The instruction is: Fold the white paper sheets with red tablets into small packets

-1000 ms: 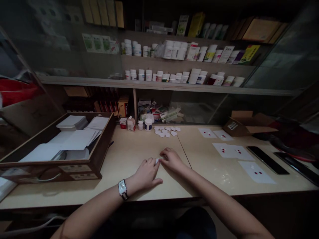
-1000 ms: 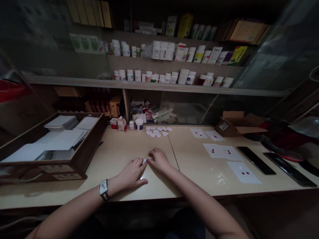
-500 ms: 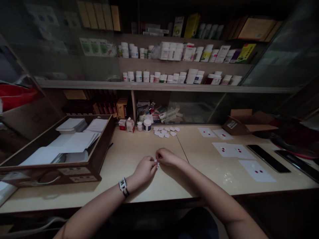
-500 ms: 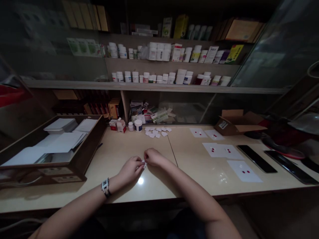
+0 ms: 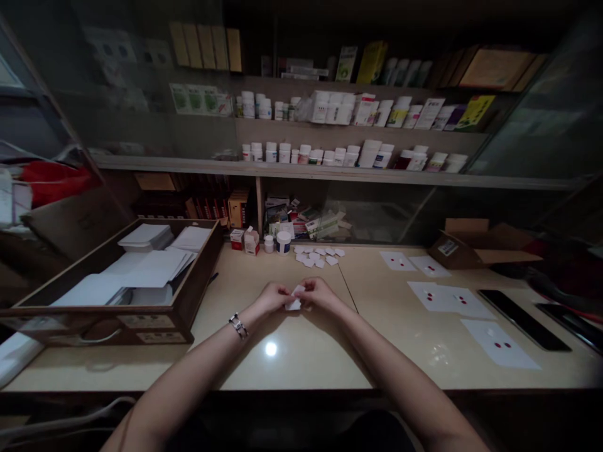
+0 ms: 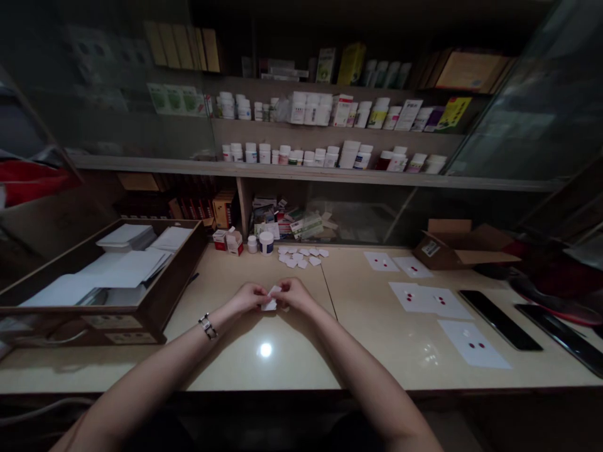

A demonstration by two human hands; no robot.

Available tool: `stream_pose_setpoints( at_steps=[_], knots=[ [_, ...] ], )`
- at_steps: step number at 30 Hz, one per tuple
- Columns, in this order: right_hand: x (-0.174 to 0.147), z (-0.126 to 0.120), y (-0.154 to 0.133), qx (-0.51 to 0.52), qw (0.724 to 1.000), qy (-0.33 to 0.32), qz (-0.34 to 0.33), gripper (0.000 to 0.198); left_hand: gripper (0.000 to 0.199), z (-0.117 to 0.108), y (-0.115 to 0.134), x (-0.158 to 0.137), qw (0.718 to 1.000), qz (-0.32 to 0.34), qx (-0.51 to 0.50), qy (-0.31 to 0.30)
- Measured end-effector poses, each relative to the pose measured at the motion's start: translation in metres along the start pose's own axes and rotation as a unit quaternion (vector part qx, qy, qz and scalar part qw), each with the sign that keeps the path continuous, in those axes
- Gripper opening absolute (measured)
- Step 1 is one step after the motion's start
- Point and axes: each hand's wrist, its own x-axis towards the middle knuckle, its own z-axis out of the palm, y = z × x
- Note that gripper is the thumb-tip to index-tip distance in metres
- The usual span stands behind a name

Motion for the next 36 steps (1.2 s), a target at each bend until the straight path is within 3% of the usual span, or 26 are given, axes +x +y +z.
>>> stream_pose_setpoints(
  at_steps=[2, 8, 14, 20, 24, 36],
  knots=[
    [0.001, 0.001, 0.006, 0.028, 0.999, 0.019, 0.03, 0.031, 0.024, 0.001, 0.001, -0.001, 0.999, -0.01, -0.03, 0.009],
    [0.002, 0.016, 0.018, 0.045, 0.992, 0.107, -0.047, 0.028, 0.026, 0.0, -0.001, -0.009, 0.985, -0.028, -0.17, 0.019],
    [-0.008, 0.017, 0.011, -0.098, 0.968, 0.161, -0.165, 0.016, 0.025, -0.003, 0.001, -0.013, 0.973, -0.045, -0.225, 0.002],
    [-0.018, 0.015, 0.005, -0.204, 0.929, 0.135, -0.278, 0.018, 0.022, -0.003, 0.001, -0.014, 0.971, -0.048, -0.235, 0.007],
    [-0.019, 0.013, 0.008, -0.27, 0.908, 0.109, -0.301, 0.028, 0.02, -0.002, -0.002, -0.014, 0.968, -0.052, -0.244, 0.01],
    [-0.02, 0.007, 0.004, -0.245, 0.908, 0.068, -0.333, 0.029, 0.006, -0.008, -0.001, -0.013, 0.941, -0.129, -0.31, -0.028]
  ],
)
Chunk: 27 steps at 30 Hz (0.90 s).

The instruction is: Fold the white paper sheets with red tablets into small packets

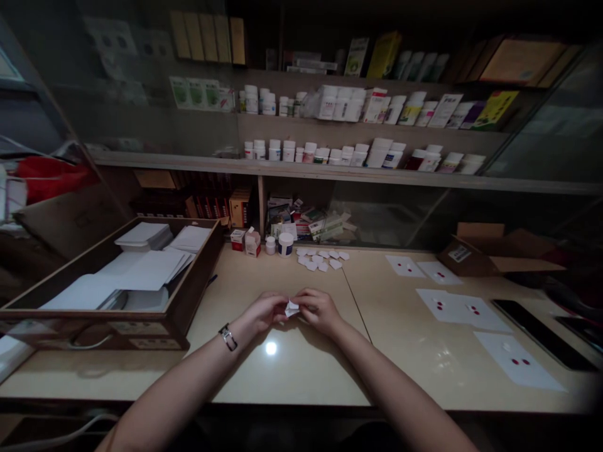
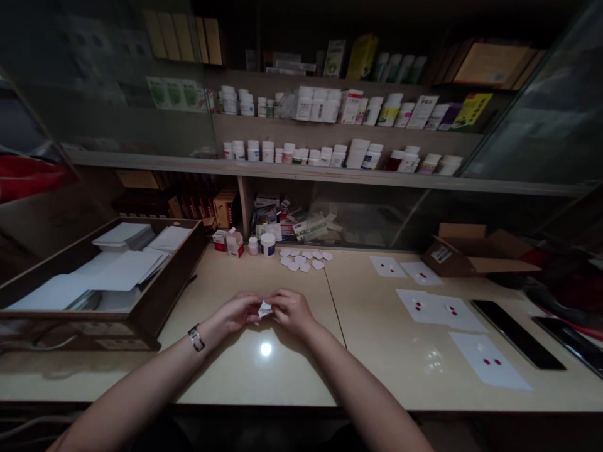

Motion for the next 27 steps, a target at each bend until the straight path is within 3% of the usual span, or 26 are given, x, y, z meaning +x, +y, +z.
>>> stream_pose_setpoints(
  at_steps=[4, 6, 11, 13, 15, 19, 22, 27],
  knots=[
    [0.0, -0.002, -0.003, 0.004, 1.0, 0.002, -0.014, 0.029, 0.003, 0.0, 0.002, -0.003, 1.0, 0.005, -0.028, -0.011],
    [0.0, -0.002, -0.006, 0.009, 1.0, 0.002, -0.017, 0.03, 0.011, 0.0, 0.002, -0.004, 0.999, 0.024, -0.027, -0.014],
    [0.0, -0.002, -0.011, 0.028, 1.0, -0.002, 0.006, 0.03, 0.022, -0.003, 0.0, -0.002, 0.997, 0.072, 0.035, 0.001],
    [0.003, 0.0, -0.009, 0.055, 0.997, 0.011, 0.053, 0.022, 0.023, -0.006, -0.001, 0.001, 0.992, 0.095, 0.079, 0.012],
    [0.005, 0.004, -0.005, 0.1, 0.985, 0.018, 0.142, 0.018, 0.027, -0.007, -0.003, 0.005, 0.986, 0.115, 0.117, 0.021],
    [0.008, 0.012, 0.008, 0.233, 0.928, -0.042, 0.288, 0.031, 0.055, -0.009, -0.005, 0.01, 0.973, 0.146, 0.175, 0.041],
    [0.008, 0.014, 0.012, 0.285, 0.903, -0.055, 0.317, 0.033, 0.067, -0.008, -0.007, 0.01, 0.965, 0.148, 0.215, 0.031],
    [0.007, 0.016, 0.013, 0.305, 0.889, -0.037, 0.338, 0.032, 0.062, -0.003, -0.007, 0.005, 0.966, 0.139, 0.217, 0.02]
  ],
)
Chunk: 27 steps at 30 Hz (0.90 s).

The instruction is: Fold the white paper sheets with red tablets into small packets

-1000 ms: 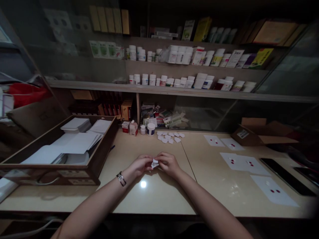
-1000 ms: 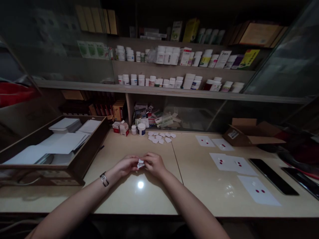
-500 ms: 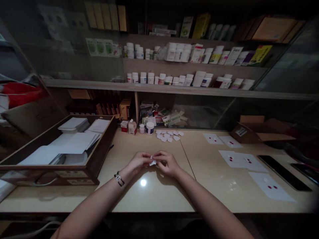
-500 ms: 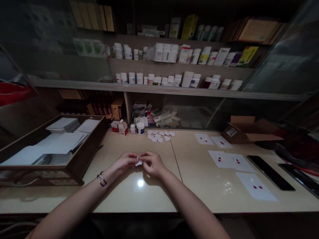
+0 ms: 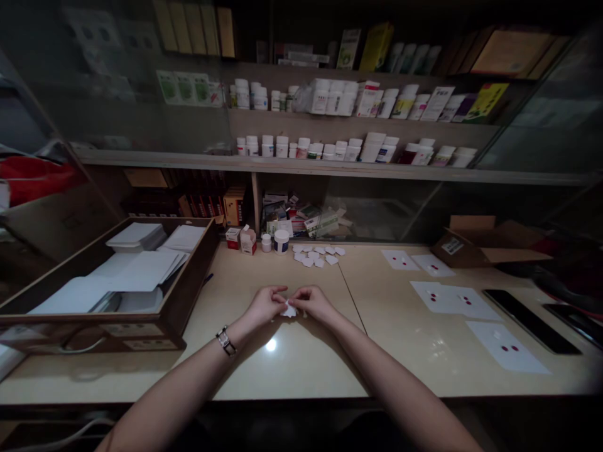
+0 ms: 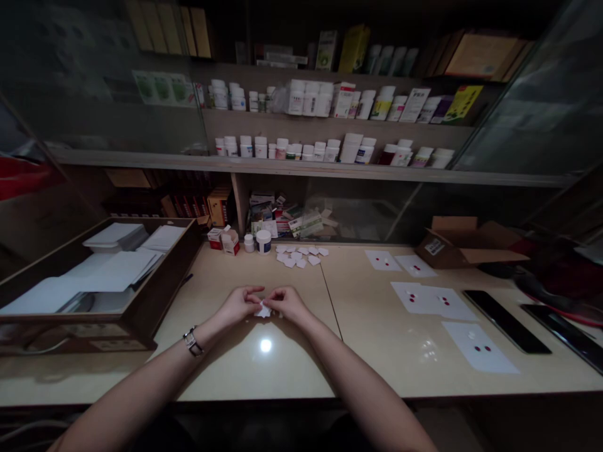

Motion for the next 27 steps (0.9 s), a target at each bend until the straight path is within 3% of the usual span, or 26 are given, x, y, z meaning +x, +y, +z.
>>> stream_pose_setpoints(
  at_steps=[6, 9, 13, 23, 27],
  knots=[
    [0.002, 0.0, 0.002, 0.037, 0.997, 0.072, -0.017, 0.031, 0.023, 0.004, 0.004, -0.002, 1.0, -0.024, -0.017, 0.006],
    [0.001, 0.0, -0.001, 0.044, 0.994, 0.097, -0.026, 0.03, 0.021, 0.006, 0.007, -0.005, 0.998, -0.048, -0.04, 0.004],
    [0.0, 0.0, -0.005, 0.053, 0.996, 0.074, -0.002, 0.029, 0.017, 0.01, 0.012, -0.009, 0.995, -0.05, -0.086, 0.027],
    [-0.003, 0.004, -0.007, 0.043, 0.998, 0.023, 0.046, 0.029, 0.017, 0.006, 0.006, -0.001, 0.996, 0.036, -0.044, 0.063],
    [-0.003, 0.004, -0.007, 0.044, 0.998, 0.007, 0.043, 0.035, 0.02, 0.003, 0.003, 0.002, 0.996, 0.035, -0.04, 0.066]
  ],
)
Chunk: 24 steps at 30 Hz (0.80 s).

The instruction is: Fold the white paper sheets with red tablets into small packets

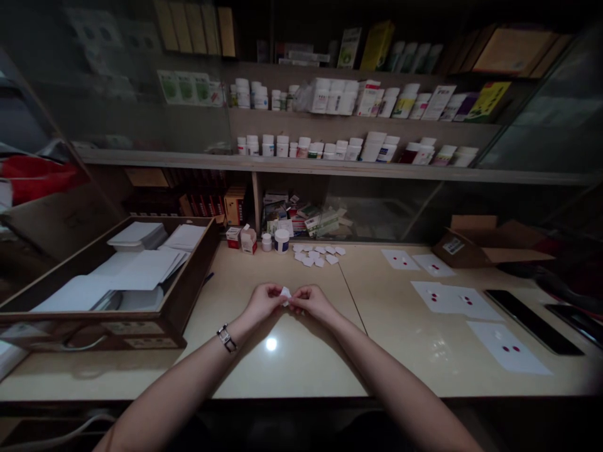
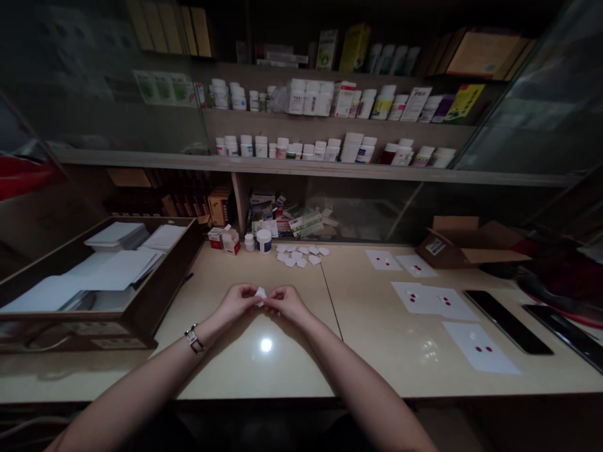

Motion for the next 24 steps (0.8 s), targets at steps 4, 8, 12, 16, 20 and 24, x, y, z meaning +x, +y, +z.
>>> stream_pose_setpoints(
  at_steps=[4, 8, 12, 16, 20, 24],
  knots=[
    [0.0, 0.0, 0.001, 0.019, 1.0, 0.006, -0.003, 0.037, 0.025, 0.0, -0.002, 0.001, 1.0, -0.011, -0.014, 0.025],
    [0.0, -0.001, 0.002, 0.005, 1.0, 0.008, 0.006, 0.034, 0.025, -0.002, -0.001, 0.001, 1.0, 0.006, 0.002, 0.007],
    [0.001, -0.001, 0.002, 0.015, 1.0, 0.011, -0.001, 0.035, 0.027, -0.003, -0.001, 0.0, 1.0, 0.013, 0.021, -0.009],
    [0.003, -0.001, 0.003, 0.045, 0.998, 0.036, -0.002, 0.037, 0.034, 0.001, -0.005, -0.001, 1.0, 0.022, 0.005, 0.006],
    [0.002, 0.001, 0.002, 0.052, 0.997, 0.048, -0.013, 0.037, 0.038, 0.007, -0.007, -0.003, 1.0, 0.016, -0.025, -0.009],
    [0.0, 0.003, -0.001, 0.033, 0.996, 0.068, -0.043, 0.037, 0.034, 0.005, -0.004, -0.003, 0.999, 0.004, -0.024, -0.021]
  ],
)
